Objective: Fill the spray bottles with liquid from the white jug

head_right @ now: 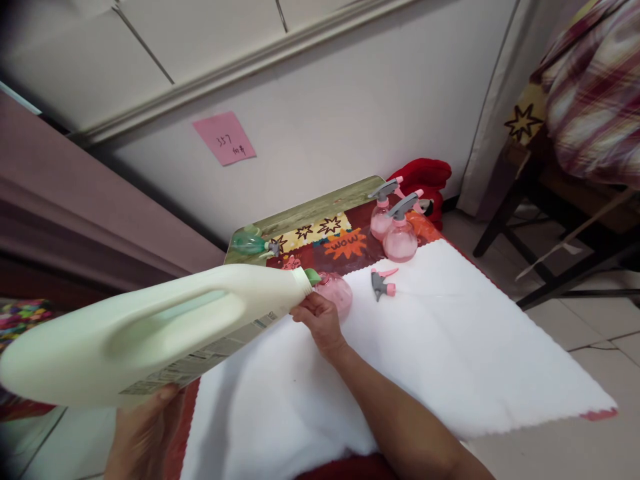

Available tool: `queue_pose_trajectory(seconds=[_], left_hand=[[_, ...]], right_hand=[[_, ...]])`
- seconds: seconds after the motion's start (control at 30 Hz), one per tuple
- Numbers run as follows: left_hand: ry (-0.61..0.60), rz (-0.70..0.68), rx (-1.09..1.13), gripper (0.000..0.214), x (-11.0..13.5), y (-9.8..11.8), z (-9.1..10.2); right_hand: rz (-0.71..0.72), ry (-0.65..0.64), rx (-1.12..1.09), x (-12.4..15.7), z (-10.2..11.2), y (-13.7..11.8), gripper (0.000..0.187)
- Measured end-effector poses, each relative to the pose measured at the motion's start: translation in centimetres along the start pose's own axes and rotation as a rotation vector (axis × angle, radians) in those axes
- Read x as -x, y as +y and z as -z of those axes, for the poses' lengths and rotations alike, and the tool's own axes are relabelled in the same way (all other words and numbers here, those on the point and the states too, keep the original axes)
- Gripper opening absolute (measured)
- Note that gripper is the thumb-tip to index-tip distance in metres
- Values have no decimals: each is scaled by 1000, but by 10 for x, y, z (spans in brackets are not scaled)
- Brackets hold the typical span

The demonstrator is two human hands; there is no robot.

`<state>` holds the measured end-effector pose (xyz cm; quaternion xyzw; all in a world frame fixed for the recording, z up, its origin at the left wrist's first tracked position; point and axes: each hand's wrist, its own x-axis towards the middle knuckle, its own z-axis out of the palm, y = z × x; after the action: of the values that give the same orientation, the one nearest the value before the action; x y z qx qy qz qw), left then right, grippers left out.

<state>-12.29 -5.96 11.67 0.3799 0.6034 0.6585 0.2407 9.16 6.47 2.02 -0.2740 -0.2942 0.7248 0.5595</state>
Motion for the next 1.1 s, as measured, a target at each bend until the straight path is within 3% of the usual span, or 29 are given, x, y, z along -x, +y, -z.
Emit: queue_pose_trajectory(seconds=[1.1], left_hand=[[-13,-21,-7,71,-3,-4,5]], right_hand=[[-8,5,-22,0,0,1,29]])
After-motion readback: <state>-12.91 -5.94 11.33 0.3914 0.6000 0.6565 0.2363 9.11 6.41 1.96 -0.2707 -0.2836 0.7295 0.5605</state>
